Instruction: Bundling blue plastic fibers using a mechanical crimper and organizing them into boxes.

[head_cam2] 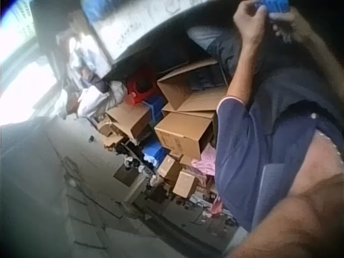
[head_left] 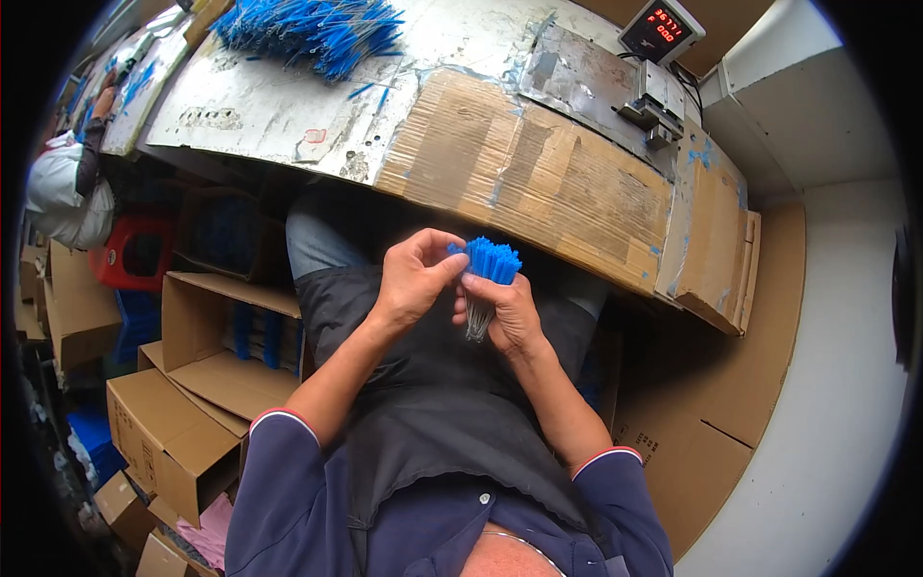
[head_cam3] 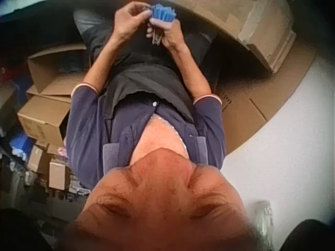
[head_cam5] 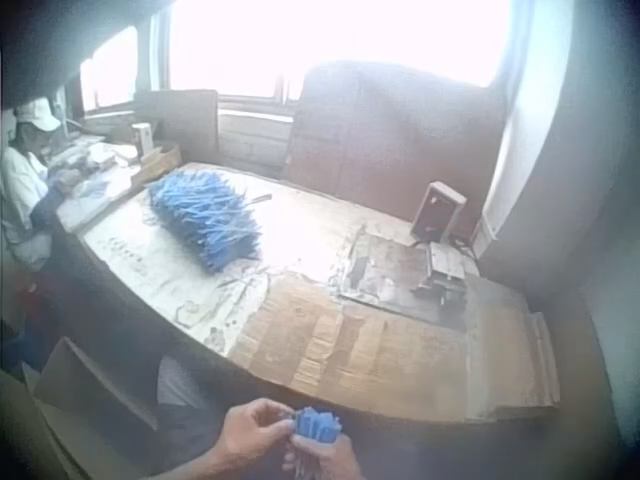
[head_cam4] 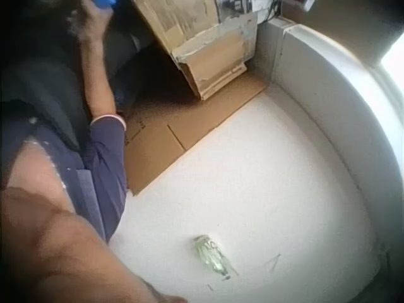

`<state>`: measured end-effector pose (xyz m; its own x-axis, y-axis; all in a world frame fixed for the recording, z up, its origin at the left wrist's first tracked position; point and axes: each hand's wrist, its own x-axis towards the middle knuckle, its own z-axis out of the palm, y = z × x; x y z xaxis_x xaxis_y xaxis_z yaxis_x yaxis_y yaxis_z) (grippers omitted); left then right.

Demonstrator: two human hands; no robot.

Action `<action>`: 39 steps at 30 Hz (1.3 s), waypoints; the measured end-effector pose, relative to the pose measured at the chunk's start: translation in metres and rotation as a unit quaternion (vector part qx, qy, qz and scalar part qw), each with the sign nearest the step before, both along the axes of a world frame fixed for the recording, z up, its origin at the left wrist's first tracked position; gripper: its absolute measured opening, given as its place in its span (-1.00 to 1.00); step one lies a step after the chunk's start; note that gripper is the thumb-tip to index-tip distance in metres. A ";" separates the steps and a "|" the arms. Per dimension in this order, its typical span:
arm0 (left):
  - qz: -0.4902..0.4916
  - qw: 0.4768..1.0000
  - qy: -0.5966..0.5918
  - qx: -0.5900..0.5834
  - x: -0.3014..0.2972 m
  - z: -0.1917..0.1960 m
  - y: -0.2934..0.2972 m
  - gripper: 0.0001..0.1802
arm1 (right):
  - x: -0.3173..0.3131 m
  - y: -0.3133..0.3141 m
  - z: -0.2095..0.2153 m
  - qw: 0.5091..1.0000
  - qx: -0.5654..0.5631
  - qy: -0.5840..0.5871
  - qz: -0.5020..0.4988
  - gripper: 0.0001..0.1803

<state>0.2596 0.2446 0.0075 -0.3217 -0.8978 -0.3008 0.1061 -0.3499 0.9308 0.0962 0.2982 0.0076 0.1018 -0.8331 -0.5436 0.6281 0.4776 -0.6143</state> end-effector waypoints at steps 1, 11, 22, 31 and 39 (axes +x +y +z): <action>-0.001 1.000 -0.021 0.000 -0.001 0.001 -0.001 -0.71 | 0.000 0.001 0.000 1.000 0.000 0.000 -0.001 -0.80; 0.001 0.998 0.048 0.030 -0.002 -0.002 -0.002 -0.61 | -0.002 0.001 0.006 0.999 -0.022 0.020 -0.021 -0.80; -0.047 0.991 0.089 0.093 -0.003 -0.008 0.008 -0.72 | -0.005 0.008 -0.006 0.998 -0.051 -0.010 0.046 -0.74; 0.026 0.993 0.081 0.081 -0.008 -0.002 0.006 -0.75 | -0.008 0.006 -0.005 0.991 -0.066 -0.114 0.009 -0.51; 0.002 0.995 0.092 0.044 -0.010 0.003 0.010 -0.55 | -0.011 0.007 0.000 0.990 -0.070 -0.122 0.011 -0.56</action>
<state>0.2492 0.2548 0.0107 -0.3750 -0.8719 -0.3148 0.2726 -0.4282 0.8616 0.0853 0.3050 0.0079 0.2347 -0.8949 -0.3795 0.7558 0.4136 -0.5076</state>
